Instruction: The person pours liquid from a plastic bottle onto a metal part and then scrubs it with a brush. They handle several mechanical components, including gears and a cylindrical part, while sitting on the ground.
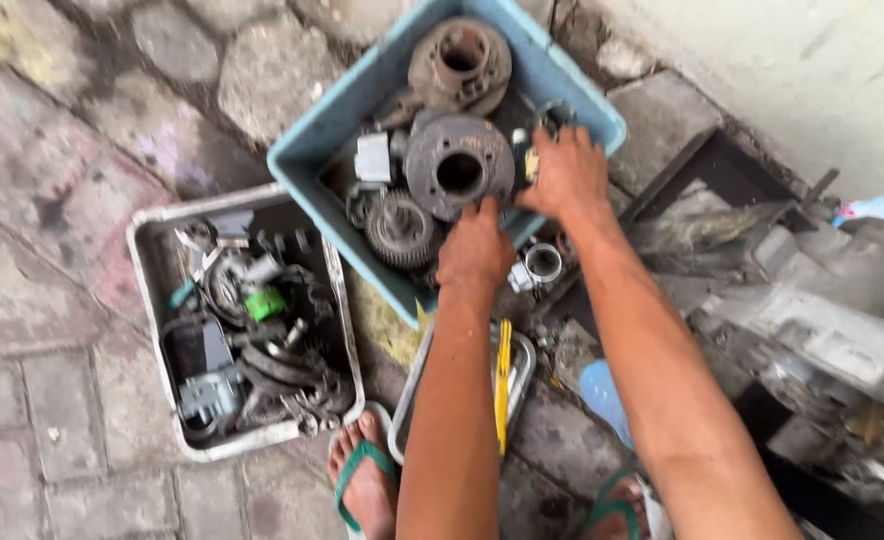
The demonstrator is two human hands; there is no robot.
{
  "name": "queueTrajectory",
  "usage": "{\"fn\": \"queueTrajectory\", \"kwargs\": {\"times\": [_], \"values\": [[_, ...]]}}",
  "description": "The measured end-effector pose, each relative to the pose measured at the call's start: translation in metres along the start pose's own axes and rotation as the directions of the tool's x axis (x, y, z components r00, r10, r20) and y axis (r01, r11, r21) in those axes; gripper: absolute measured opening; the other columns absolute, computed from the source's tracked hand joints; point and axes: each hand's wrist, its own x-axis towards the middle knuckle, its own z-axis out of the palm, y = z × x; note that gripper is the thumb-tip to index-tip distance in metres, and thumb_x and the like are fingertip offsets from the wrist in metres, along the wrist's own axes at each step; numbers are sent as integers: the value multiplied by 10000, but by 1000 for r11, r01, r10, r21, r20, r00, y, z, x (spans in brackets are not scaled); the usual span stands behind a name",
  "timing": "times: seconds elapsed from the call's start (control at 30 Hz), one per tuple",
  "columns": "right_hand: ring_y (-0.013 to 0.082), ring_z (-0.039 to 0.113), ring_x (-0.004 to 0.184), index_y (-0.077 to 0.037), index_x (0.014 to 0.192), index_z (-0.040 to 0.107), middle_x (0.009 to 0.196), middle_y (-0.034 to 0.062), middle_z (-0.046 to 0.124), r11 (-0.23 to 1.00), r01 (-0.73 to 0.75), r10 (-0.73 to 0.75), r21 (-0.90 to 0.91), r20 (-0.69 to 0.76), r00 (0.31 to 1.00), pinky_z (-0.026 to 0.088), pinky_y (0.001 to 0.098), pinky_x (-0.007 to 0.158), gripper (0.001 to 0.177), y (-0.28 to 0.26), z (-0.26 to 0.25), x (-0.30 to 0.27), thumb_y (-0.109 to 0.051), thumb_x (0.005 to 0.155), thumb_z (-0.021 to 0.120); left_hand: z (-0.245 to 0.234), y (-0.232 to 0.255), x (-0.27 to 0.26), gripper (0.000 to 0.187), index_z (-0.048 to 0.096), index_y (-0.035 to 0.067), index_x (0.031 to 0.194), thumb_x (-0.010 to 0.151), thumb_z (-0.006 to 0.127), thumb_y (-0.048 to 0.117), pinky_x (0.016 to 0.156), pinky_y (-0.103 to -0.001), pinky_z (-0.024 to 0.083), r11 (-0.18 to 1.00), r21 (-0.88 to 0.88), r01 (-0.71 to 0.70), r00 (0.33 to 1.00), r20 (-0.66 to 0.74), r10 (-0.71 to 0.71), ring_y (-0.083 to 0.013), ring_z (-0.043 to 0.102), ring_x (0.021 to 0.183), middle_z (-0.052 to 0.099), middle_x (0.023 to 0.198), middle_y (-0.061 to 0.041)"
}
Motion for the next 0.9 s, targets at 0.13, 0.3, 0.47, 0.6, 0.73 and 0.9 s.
{"fn": "queueTrajectory", "kwargs": {"times": [0.13,0.3,0.47,0.6,0.73,0.9], "values": [[418,520,1233,-92,1355,588,1223,214,597,994,23,-12,103,-109,994,499,559,974,938,5,-11,-7,-460,567,940,13,10,4,364,477,114,1311,959,514,196,901,-563,602,998,58,24,1000,-16,-23,-403,668,1124,524,1367,-163],[391,536,1226,-92,1296,522,1360,163,514,879,21,62,477,-158,985,448,575,1004,768,3,-85,-36,-271,703,977,-1,28,-16,350,493,90,1273,923,501,116,836,-642,517,995,-85,49,999,18,-48,-508,626,1093,545,1326,-190],[355,538,1163,-51,1293,500,1241,156,485,785,453,-207,423,-511,834,433,438,913,720,9,-147,-94,-144,656,823,-39,66,-26,344,589,146,1231,925,482,261,894,-413,496,629,-752,-195,964,-264,-17,-297,685,975,726,1161,-132],[506,501,1272,25,1300,507,1233,229,485,673,706,-334,218,-762,555,451,549,1096,888,-13,-191,-153,107,524,931,-85,98,-58,888,194,92,1658,891,551,363,993,-431,542,246,-963,-111,988,-81,129,-282,661,1011,533,1249,-227],[502,455,1308,-14,1350,457,1361,212,399,772,632,-347,76,-782,518,482,646,1054,772,-32,-232,-228,124,721,883,-136,119,-156,593,506,56,1413,866,524,284,817,-440,570,40,-968,-249,930,-228,287,-299,560,986,517,1206,-185],[425,583,1110,-76,1256,555,1261,179,503,776,530,-473,-342,-871,130,567,521,811,684,-13,-235,-263,-32,690,937,-185,106,-256,721,385,49,1563,911,495,337,867,-392,573,153,-876,-457,743,-281,607,-297,550,1165,520,1298,-199]]}}
